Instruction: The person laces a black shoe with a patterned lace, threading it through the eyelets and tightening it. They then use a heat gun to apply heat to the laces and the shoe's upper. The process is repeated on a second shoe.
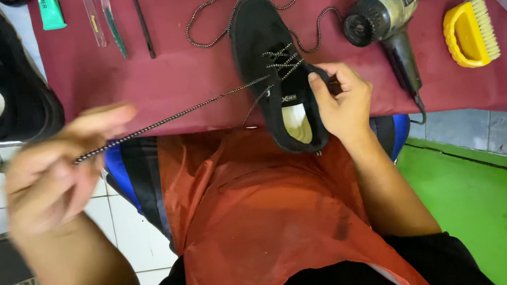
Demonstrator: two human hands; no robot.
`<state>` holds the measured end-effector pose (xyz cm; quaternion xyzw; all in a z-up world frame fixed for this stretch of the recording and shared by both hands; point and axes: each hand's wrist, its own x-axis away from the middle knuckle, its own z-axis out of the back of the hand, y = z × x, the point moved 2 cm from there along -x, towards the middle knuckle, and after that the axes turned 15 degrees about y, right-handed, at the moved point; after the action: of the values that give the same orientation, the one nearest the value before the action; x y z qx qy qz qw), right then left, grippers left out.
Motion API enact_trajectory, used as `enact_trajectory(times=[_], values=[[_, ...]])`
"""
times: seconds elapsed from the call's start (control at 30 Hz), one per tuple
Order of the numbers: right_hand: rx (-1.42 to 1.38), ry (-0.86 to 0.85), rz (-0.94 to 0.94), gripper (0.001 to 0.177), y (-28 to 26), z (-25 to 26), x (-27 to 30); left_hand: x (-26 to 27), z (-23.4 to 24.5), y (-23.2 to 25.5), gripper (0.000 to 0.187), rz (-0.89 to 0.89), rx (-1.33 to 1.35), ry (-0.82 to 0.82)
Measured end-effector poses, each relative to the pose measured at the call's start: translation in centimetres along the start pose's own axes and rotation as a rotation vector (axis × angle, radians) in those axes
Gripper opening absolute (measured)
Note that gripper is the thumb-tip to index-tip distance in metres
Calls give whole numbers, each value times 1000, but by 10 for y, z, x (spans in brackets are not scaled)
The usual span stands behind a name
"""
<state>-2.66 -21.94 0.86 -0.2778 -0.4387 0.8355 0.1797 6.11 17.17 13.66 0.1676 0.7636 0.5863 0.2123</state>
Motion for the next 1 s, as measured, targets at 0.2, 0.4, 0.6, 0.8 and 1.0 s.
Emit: enact_trajectory(times=[0.2,0.4,0.6,0.8,1.0], values=[[41,-12,51,10,1,-1,2,-21,-4,6,46,-273,117,-132],[-70,4,-124,14,28,1,7,-69,-92,-42,49,-19,307,8],[-184,74,-209,9,33,-1,7,-96,-174,-142,20,179,-609,-9],[-466,39,-451,18,38,-3,12,-93,-194,-199,8,-363,-1178,267],[-530,0,-425,20,44,-7,8,-91,-197,-206,17,-507,-1277,348]])
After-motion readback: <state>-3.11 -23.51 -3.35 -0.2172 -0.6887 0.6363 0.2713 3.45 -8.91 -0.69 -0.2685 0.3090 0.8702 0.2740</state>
